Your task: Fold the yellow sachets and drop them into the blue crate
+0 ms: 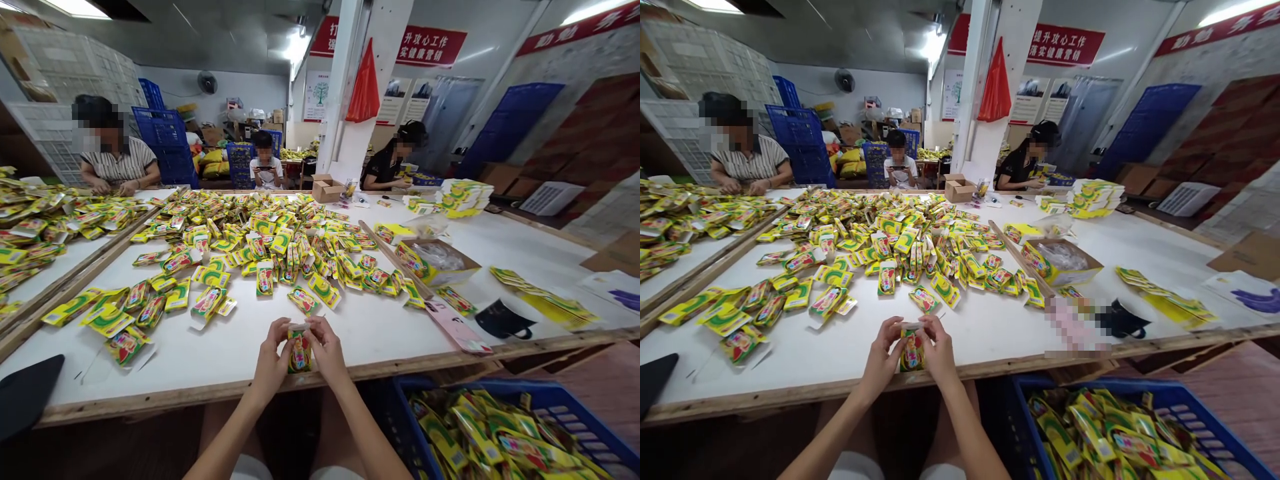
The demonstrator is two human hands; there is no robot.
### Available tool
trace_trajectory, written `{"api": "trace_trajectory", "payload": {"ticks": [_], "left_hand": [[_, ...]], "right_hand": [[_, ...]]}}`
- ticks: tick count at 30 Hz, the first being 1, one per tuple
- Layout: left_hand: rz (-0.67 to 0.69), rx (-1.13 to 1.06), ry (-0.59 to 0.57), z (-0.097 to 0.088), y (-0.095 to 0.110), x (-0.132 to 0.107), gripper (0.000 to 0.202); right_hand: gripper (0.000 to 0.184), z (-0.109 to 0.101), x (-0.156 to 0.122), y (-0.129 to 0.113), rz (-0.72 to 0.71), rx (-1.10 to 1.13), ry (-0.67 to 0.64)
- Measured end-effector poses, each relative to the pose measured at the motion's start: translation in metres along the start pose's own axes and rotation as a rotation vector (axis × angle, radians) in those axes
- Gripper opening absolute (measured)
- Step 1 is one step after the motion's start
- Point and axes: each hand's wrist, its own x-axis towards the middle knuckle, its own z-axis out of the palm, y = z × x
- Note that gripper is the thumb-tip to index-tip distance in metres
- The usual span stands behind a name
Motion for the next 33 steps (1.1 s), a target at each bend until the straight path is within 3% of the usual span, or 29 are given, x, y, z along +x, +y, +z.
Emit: {"api": "trace_trajectory", "payload": {"ticks": [4, 16, 26, 33], "left_hand": [[0.034, 0.089, -0.029, -0.002, 0.007, -0.002, 0.019], [-0.079, 0.048, 0.097, 0.007, 0.014, 0.007, 0.022], [0.02, 0.075, -0.039, -0.009, 0.002, -0.004, 0.017], [-0.02, 0.027, -0.068, -0.004, 0.0, -0.007, 0.021]], "right_hand": [[0.015, -0.004, -0.005, -0.009, -0.031, -0.087, -0.045], [0.021, -0.004, 0.006, -0.017, -0.017, -0.22, -0.036], [0.02, -0.001, -0.011, -0.007, -0.057, -0.142, -0.027], [0.017, -0.004, -0.007, -0.002, -0.012, -0.015, -0.034]]}}
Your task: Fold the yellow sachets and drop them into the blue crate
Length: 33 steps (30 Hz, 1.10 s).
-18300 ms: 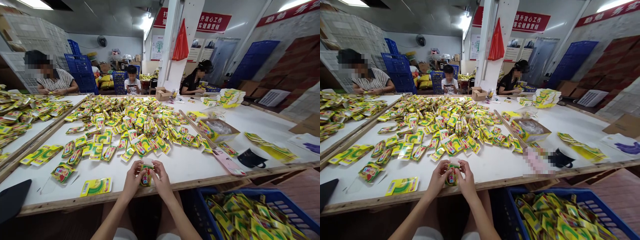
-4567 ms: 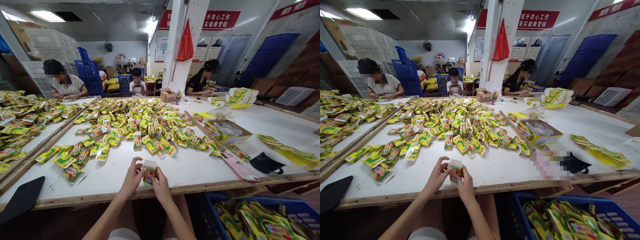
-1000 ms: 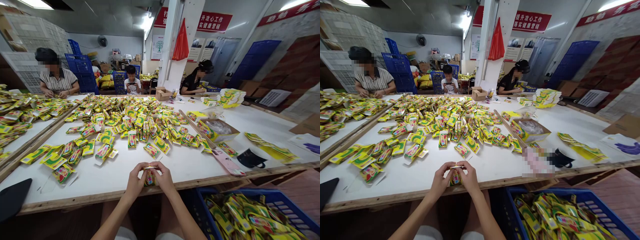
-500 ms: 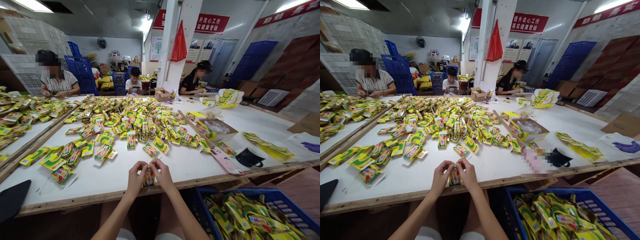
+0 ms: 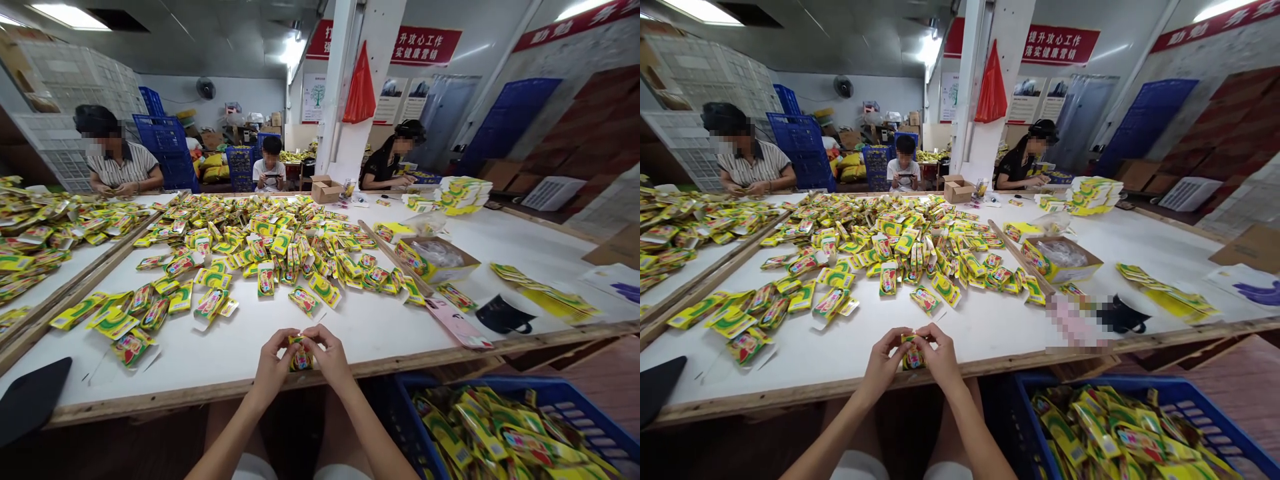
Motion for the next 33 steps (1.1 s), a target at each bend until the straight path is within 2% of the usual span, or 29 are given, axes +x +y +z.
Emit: {"api": "trace_trajectory", "payload": {"ticks": [6, 14, 17, 18, 20, 22, 24, 25, 27, 28, 30, 32, 33], "left_hand": [[-0.018, -0.038, -0.006, 0.001, -0.001, 0.0, 0.019], [0.021, -0.009, -0.032, -0.001, 0.002, -0.001, 0.015], [0.088, 0.12, -0.079, -0.009, 0.005, 0.002, 0.02], [0.114, 0.194, -0.066, -0.017, 0.004, 0.005, 0.024], [0.143, 0.39, 0.065, -0.045, -0.002, 0.017, 0.038], [0.1, 0.634, 0.329, -0.086, -0.012, 0.033, 0.05], [-0.062, 0.878, 0.542, -0.13, -0.024, 0.047, 0.063], [-0.161, 0.961, 0.574, -0.149, -0.03, 0.053, 0.068], [-0.267, 1.023, 0.52, -0.175, -0.034, 0.058, 0.067], [-0.249, 1.037, 0.486, -0.179, -0.032, 0.058, 0.064], [-0.104, 1.047, 0.416, -0.173, -0.021, 0.053, 0.059], [0.095, 1.046, 0.284, -0.149, 0.0, 0.043, 0.058], [0.187, 1.041, 0.161, -0.134, 0.012, 0.038, 0.058]], "right_hand": [[0.024, -0.014, 0.008, -0.004, 0.118, 0.08, -0.12], [0.02, -0.004, 0.0, 0.003, 0.036, 0.016, -0.058], [0.023, -0.015, -0.007, -0.002, 0.009, -0.071, 0.023], [0.025, -0.026, -0.012, -0.007, -0.003, -0.148, 0.105], [0.031, -0.061, -0.027, -0.022, -0.025, -0.379, 0.35], [0.036, -0.105, -0.047, -0.04, -0.068, -0.664, 0.626], [0.04, -0.145, -0.066, -0.055, -0.122, -0.892, 0.772], [0.042, -0.16, -0.075, -0.061, -0.121, -0.959, 0.82], [0.043, -0.171, -0.086, -0.065, -0.076, -0.974, 0.851], [0.042, -0.168, -0.088, -0.064, -0.046, -0.934, 0.842], [0.038, -0.146, -0.083, -0.056, -0.021, -0.811, 0.767], [0.031, -0.111, -0.07, -0.047, -0.052, -0.674, 0.624], [0.027, -0.09, -0.061, -0.043, -0.081, -0.608, 0.532]]}}
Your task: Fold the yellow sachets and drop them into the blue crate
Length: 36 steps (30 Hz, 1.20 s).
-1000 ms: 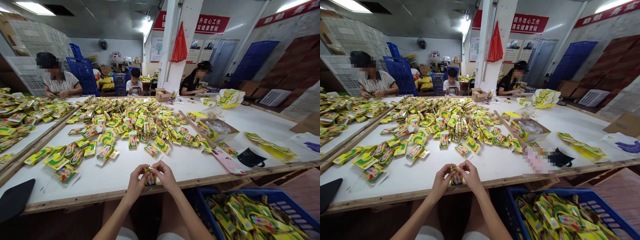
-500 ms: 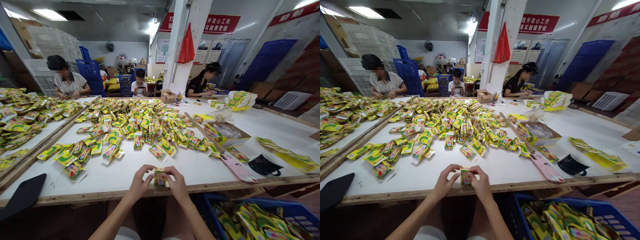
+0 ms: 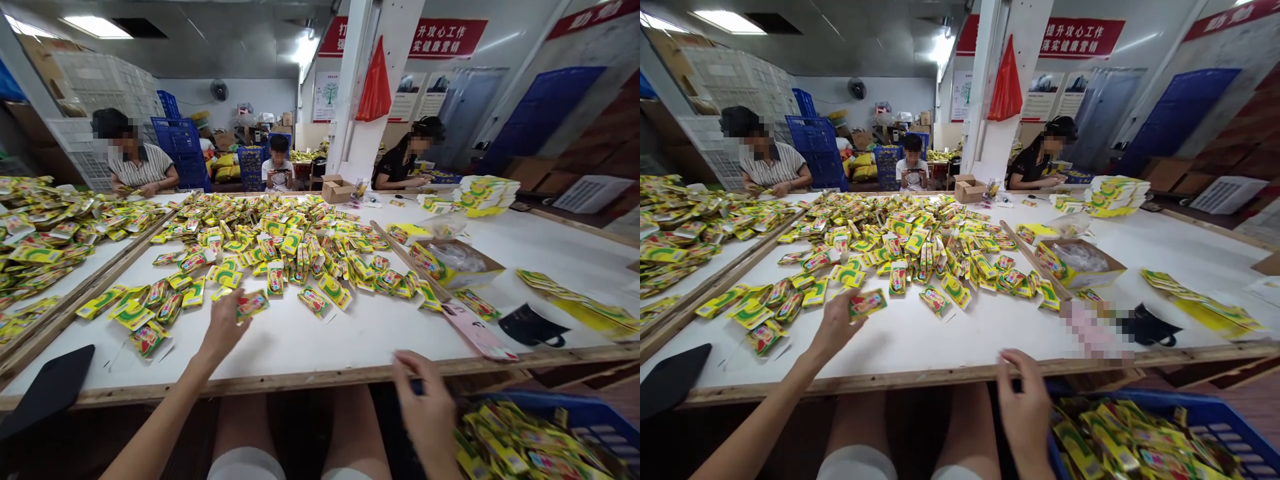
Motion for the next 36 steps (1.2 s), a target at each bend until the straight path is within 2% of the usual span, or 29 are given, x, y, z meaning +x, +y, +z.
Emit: {"api": "trace_trajectory", "payload": {"ticks": [3, 5, 6, 8, 10, 12, 14, 16, 18, 23, 28, 32, 36], "left_hand": [[0.372, -0.075, -0.244, -0.006, 0.058, -0.006, 0.057], [0.544, -0.115, -0.352, -0.004, 0.084, -0.009, 0.059], [0.584, -0.137, -0.367, 0.0, 0.09, -0.01, 0.059], [0.531, -0.214, -0.299, 0.009, 0.094, -0.014, 0.056], [0.316, -0.365, -0.156, 0.023, 0.091, -0.02, 0.049], [0.081, -0.593, -0.1, 0.038, 0.087, -0.028, 0.044], [-0.073, -0.825, -0.162, 0.052, 0.088, -0.036, 0.039], [-0.156, -0.97, -0.227, 0.062, 0.091, -0.042, 0.033], [-0.202, -1.015, -0.245, 0.066, 0.094, -0.045, 0.033], [-0.176, -1.06, -0.313, 0.064, 0.094, -0.043, 0.041], [-0.138, -1.011, -0.344, 0.059, 0.091, -0.039, 0.036], [-0.06, -0.881, -0.231, 0.057, 0.092, -0.035, 0.025], [-0.049, -0.903, -0.154, 0.061, 0.096, -0.038, 0.033]], "right_hand": [[0.023, 0.062, -0.004, -0.028, -0.095, 0.212, -0.266], [0.033, 0.095, -0.005, -0.041, -0.077, 0.35, -0.441], [0.036, 0.108, -0.005, -0.045, -0.038, 0.433, -0.517], [0.035, 0.125, -0.007, -0.045, 0.077, 0.61, -0.588], [0.036, 0.134, -0.011, -0.039, 0.202, 0.748, -0.542], [0.04, 0.137, -0.017, -0.032, 0.281, 0.813, -0.476], [0.039, 0.136, -0.022, -0.027, 0.299, 0.825, -0.478], [0.036, 0.134, -0.025, -0.024, 0.281, 0.799, -0.499], [0.031, 0.13, -0.024, -0.021, 0.252, 0.745, -0.527], [0.024, 0.116, -0.007, -0.014, 0.166, 0.594, -0.608], [0.022, 0.115, 0.008, -0.016, 0.022, 0.508, -0.57], [0.018, 0.124, 0.005, -0.022, 0.06, 0.553, -0.513], [0.021, 0.125, 0.002, -0.025, 0.08, 0.567, -0.498]]}}
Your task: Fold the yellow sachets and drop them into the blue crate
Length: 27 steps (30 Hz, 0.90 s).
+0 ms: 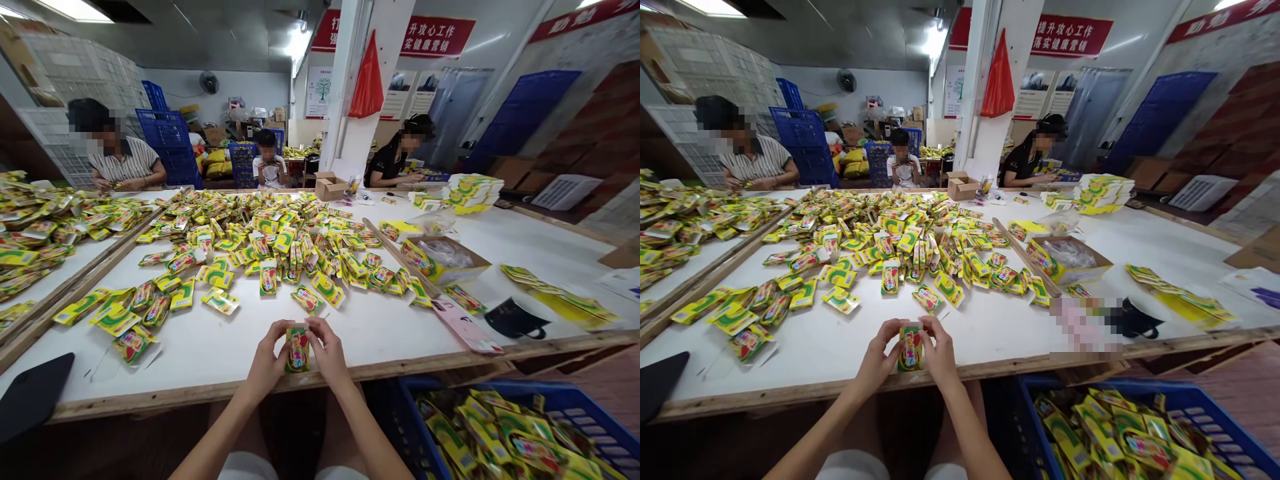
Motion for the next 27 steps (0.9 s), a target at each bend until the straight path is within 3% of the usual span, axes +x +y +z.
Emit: {"api": "trace_trajectory", "payload": {"ticks": [6, 14, 19, 27], "left_hand": [[-0.059, -0.032, 0.104, 0.009, 0.007, 0.0, 0.017], [-0.173, -0.079, 0.167, 0.011, 0.014, 0.011, 0.017], [-0.197, -0.123, 0.152, 0.011, 0.008, 0.013, 0.016], [-0.03, -0.021, 0.093, 0.004, 0.002, -0.006, 0.019]], "right_hand": [[0.016, -0.007, -0.005, -0.013, -0.061, -0.093, -0.06], [0.016, 0.0, 0.005, -0.017, -0.016, -0.151, 0.03], [0.018, -0.003, 0.007, -0.016, 0.006, -0.1, -0.009], [0.016, 0.007, -0.01, -0.008, -0.003, -0.032, -0.041]]}}
